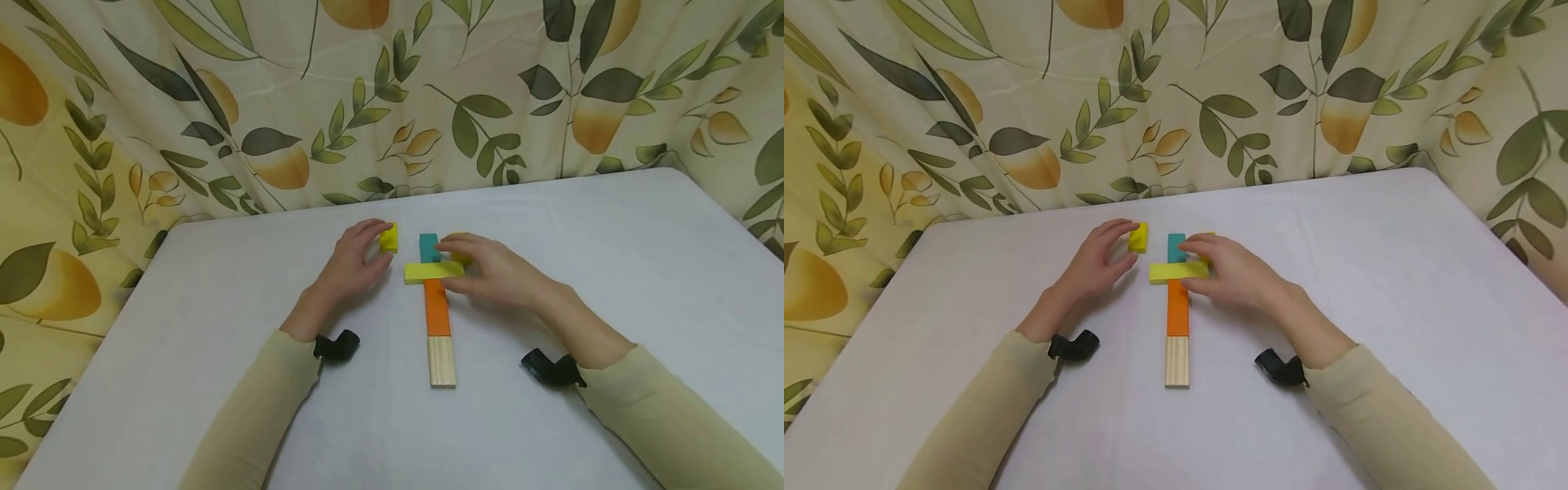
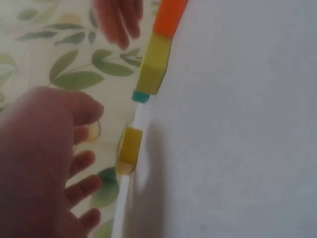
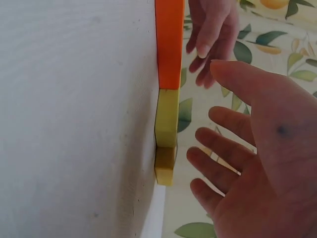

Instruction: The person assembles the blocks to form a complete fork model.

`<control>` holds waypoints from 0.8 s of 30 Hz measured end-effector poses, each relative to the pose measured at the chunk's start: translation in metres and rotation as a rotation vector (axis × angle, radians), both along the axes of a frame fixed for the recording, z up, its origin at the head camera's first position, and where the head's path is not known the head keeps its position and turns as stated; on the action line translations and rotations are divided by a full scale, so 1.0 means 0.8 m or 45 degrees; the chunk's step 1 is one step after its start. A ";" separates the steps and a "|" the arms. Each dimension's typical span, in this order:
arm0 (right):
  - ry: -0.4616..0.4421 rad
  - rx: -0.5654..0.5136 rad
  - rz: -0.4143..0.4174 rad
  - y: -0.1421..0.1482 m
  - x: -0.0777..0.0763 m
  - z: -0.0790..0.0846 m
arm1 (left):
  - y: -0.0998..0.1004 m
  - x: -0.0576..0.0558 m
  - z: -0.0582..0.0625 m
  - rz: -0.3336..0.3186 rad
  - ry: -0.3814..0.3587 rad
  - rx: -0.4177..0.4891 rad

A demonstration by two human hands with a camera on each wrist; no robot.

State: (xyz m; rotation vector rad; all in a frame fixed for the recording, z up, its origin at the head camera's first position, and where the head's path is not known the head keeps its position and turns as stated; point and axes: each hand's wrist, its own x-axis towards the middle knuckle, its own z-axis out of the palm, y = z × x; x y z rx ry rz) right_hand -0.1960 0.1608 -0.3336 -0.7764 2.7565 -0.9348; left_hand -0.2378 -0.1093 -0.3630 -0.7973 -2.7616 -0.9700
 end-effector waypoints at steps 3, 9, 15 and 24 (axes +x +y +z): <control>-0.001 0.028 0.000 -0.001 0.001 -0.001 | -0.001 -0.008 -0.001 0.021 -0.031 -0.025; 0.027 0.117 0.025 -0.003 0.003 -0.002 | -0.006 -0.022 -0.003 0.018 -0.071 -0.096; 0.076 0.214 0.045 -0.006 0.004 -0.002 | -0.009 -0.034 -0.005 -0.014 -0.119 -0.130; 0.090 0.271 0.066 -0.011 0.006 -0.002 | -0.010 -0.040 -0.005 -0.041 -0.142 -0.136</control>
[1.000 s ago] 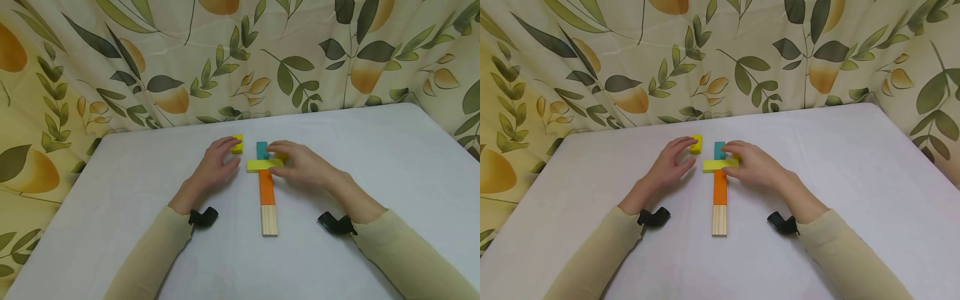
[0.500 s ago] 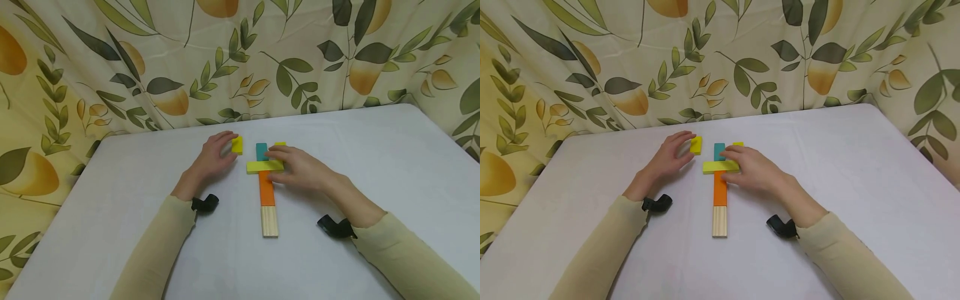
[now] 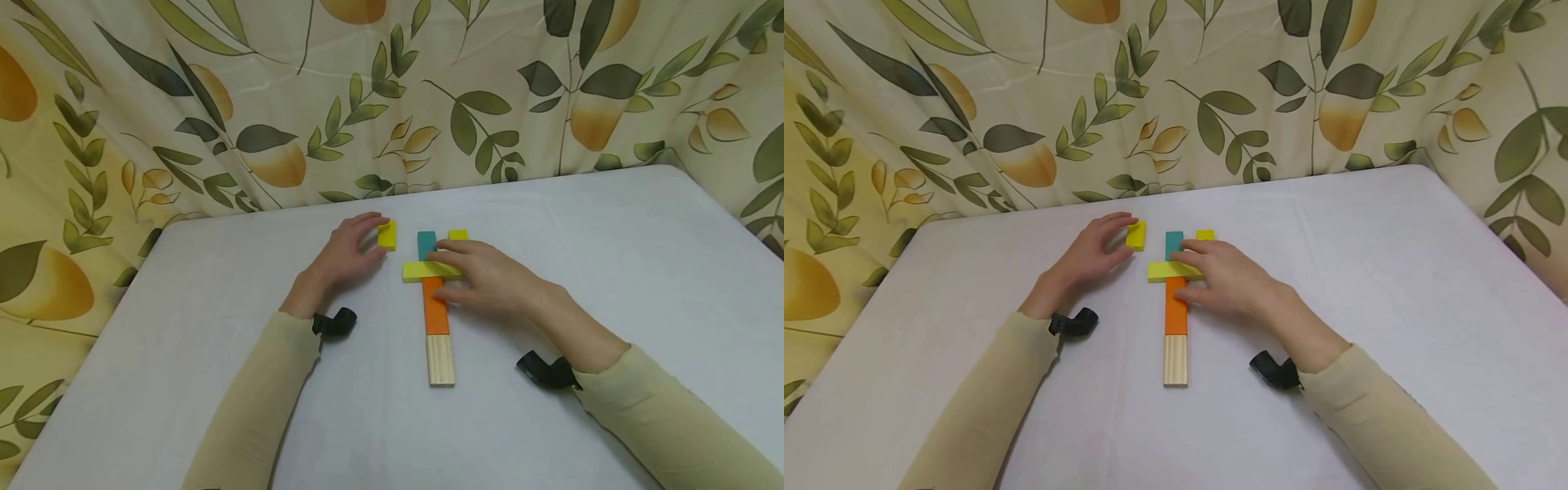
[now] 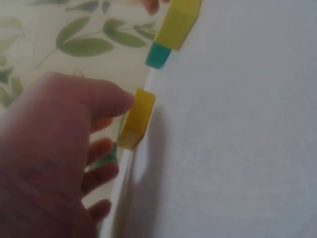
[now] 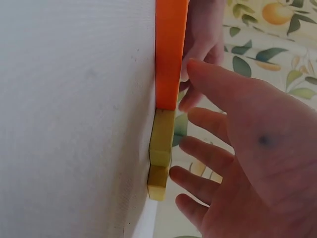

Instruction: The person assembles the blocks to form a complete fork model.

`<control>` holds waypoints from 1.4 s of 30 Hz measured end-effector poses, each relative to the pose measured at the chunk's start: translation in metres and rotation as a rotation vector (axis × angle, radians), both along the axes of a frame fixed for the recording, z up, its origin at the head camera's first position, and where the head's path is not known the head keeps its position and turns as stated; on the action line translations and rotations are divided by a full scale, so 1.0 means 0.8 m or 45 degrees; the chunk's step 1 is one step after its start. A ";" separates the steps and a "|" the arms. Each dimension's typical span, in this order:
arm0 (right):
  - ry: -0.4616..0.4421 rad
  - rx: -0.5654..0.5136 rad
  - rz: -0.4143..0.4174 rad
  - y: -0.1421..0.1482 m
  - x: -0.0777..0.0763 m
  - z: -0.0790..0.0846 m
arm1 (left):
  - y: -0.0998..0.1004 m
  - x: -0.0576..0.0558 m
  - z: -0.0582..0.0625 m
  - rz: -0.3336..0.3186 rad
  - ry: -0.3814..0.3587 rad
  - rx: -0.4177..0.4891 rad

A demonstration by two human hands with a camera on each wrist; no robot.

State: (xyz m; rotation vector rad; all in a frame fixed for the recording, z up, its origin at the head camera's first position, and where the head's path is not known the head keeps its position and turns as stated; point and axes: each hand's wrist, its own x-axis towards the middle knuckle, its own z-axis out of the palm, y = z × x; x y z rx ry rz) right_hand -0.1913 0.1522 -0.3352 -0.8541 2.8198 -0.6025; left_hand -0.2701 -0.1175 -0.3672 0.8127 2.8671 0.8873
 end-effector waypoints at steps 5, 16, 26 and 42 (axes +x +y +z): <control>0.034 0.025 0.014 0.000 0.000 -0.001 | -0.001 -0.002 -0.002 0.002 0.000 0.010; 0.015 0.056 0.035 -0.002 0.000 -0.001 | -0.003 -0.003 -0.004 0.004 0.008 -0.026; 0.032 0.067 0.064 -0.001 0.001 -0.001 | -0.002 -0.005 -0.007 -0.002 0.004 -0.041; 0.037 0.092 0.072 -0.002 0.002 -0.001 | -0.004 -0.007 -0.012 -0.052 0.036 0.049</control>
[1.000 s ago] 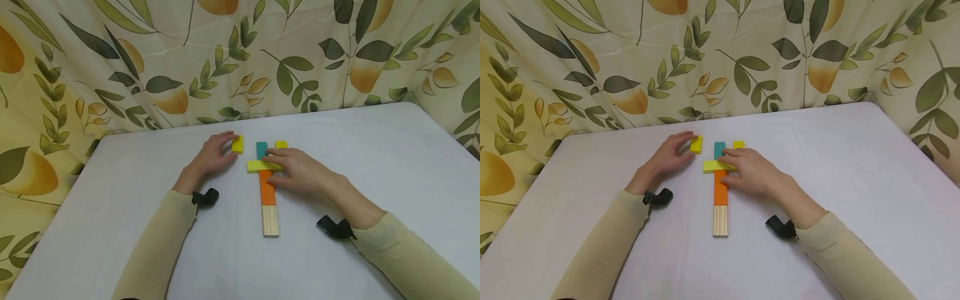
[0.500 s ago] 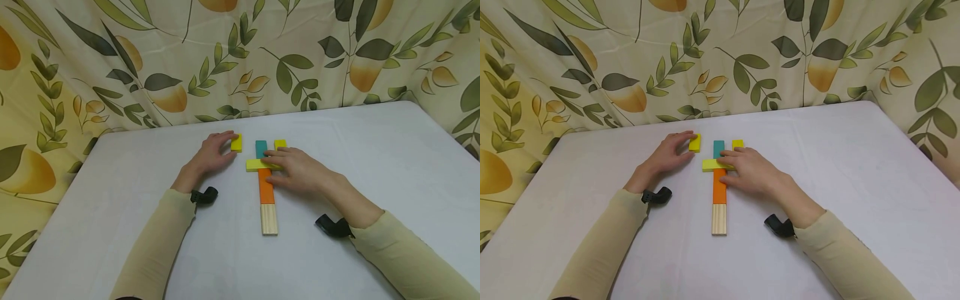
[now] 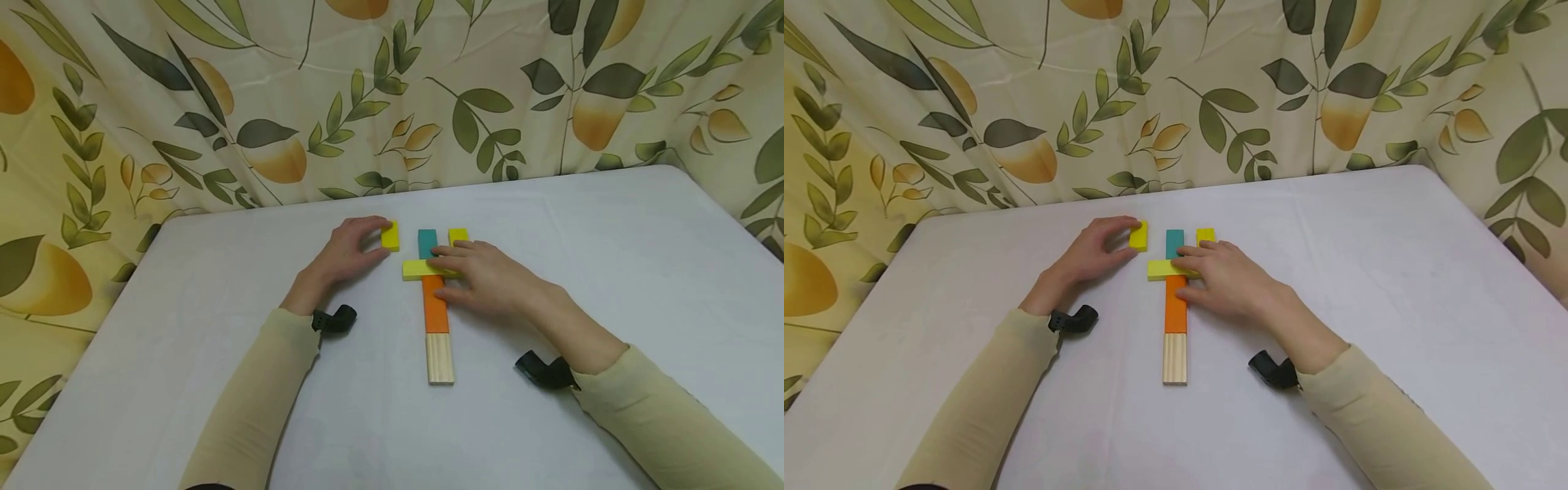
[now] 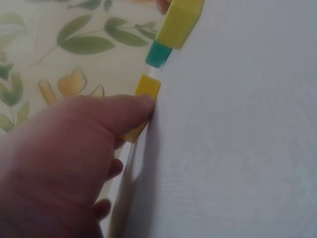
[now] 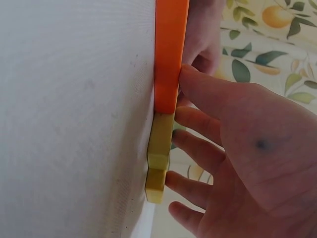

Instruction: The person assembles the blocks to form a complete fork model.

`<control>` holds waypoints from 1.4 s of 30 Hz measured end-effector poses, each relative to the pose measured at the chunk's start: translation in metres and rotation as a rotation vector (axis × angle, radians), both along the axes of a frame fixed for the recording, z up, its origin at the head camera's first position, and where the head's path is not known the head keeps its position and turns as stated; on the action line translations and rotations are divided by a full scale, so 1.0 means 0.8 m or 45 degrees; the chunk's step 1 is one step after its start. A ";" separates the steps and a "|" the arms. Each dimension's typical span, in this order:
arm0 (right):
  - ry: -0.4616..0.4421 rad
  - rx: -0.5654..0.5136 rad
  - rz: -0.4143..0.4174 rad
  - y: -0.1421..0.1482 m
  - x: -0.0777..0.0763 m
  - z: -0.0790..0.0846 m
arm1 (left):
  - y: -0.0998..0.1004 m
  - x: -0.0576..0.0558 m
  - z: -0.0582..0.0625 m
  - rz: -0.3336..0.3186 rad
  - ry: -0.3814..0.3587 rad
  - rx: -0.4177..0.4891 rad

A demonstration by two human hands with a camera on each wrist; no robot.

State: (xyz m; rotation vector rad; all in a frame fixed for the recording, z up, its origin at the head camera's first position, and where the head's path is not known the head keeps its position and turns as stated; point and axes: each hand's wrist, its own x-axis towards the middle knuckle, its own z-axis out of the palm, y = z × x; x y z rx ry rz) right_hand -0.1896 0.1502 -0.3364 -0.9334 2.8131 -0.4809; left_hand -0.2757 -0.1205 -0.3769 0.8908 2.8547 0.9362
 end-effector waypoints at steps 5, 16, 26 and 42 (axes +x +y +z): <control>0.012 0.001 0.013 0.001 0.000 0.000 | 0.003 0.004 0.003 -0.020 -0.043 0.020; 0.008 -0.005 0.015 0.000 0.000 0.000 | 0.003 0.010 0.004 -0.050 -0.106 0.061; 0.009 0.002 0.006 0.000 -0.001 -0.001 | 0.004 0.011 0.004 -0.070 -0.117 0.068; 0.018 -0.006 -0.003 0.000 0.001 -0.001 | 0.006 0.011 0.006 -0.094 -0.084 0.047</control>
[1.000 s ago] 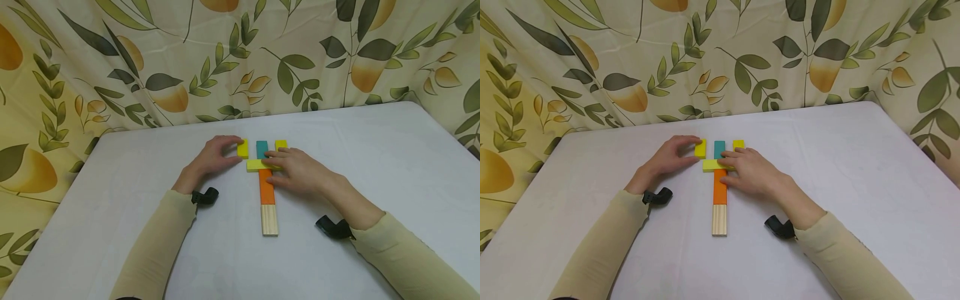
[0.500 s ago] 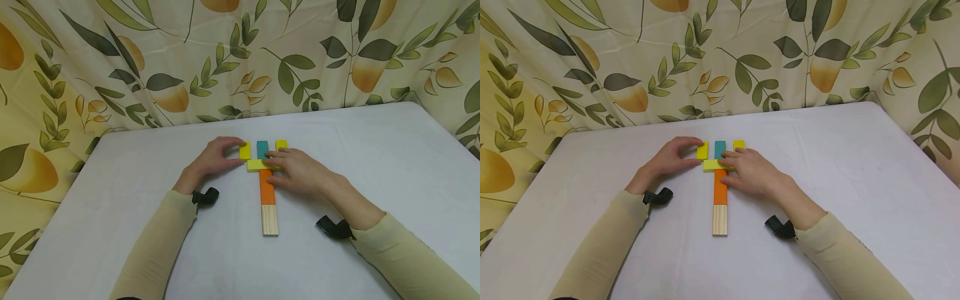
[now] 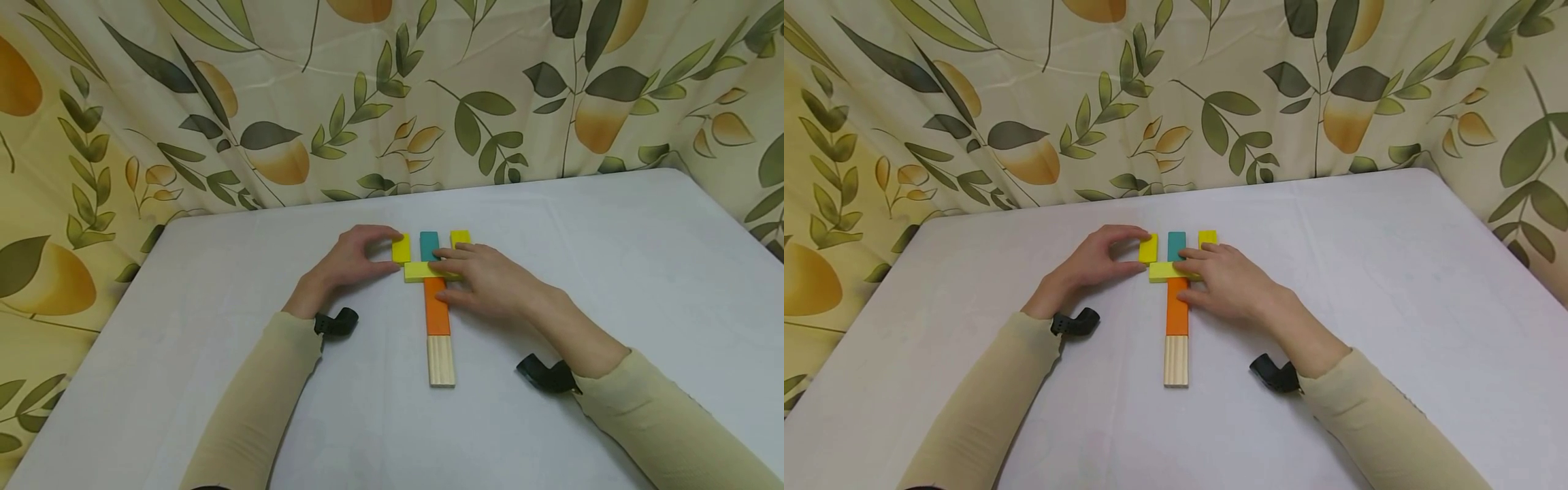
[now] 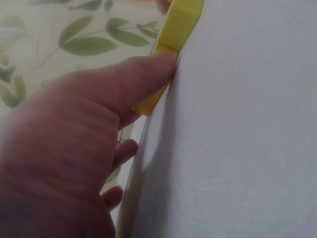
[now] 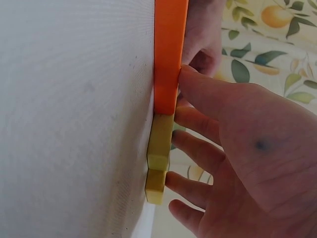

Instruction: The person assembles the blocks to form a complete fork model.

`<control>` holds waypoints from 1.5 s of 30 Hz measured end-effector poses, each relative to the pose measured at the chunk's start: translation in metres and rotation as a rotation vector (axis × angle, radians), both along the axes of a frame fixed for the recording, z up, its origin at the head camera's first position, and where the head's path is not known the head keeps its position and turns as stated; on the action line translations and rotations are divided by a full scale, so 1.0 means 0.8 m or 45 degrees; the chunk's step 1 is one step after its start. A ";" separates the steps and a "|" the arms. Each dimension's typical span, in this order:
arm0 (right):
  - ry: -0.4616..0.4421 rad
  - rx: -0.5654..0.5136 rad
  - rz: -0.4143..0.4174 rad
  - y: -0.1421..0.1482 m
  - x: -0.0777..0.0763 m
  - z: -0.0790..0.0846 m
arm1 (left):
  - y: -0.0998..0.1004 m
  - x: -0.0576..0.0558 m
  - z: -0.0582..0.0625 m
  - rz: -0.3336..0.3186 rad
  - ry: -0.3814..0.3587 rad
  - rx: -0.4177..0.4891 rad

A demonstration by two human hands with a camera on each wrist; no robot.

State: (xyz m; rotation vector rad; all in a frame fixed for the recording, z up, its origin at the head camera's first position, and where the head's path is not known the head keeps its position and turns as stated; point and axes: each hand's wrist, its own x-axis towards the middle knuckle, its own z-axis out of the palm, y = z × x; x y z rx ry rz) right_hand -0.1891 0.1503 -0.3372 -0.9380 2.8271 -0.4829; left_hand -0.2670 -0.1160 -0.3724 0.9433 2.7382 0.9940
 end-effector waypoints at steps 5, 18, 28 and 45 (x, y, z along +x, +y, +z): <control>0.002 0.020 -0.006 -0.001 -0.001 0.000 | 0.001 -0.001 0.000 0.005 0.019 -0.027; -0.004 0.014 -0.005 -0.002 -0.001 -0.001 | 0.001 0.001 0.000 0.026 0.000 -0.040; -0.002 0.008 -0.003 -0.001 -0.001 -0.001 | 0.000 0.000 -0.001 0.004 0.033 -0.058; -0.016 -0.008 -0.004 0.000 -0.001 0.000 | -0.001 -0.002 -0.002 -0.024 0.052 -0.018</control>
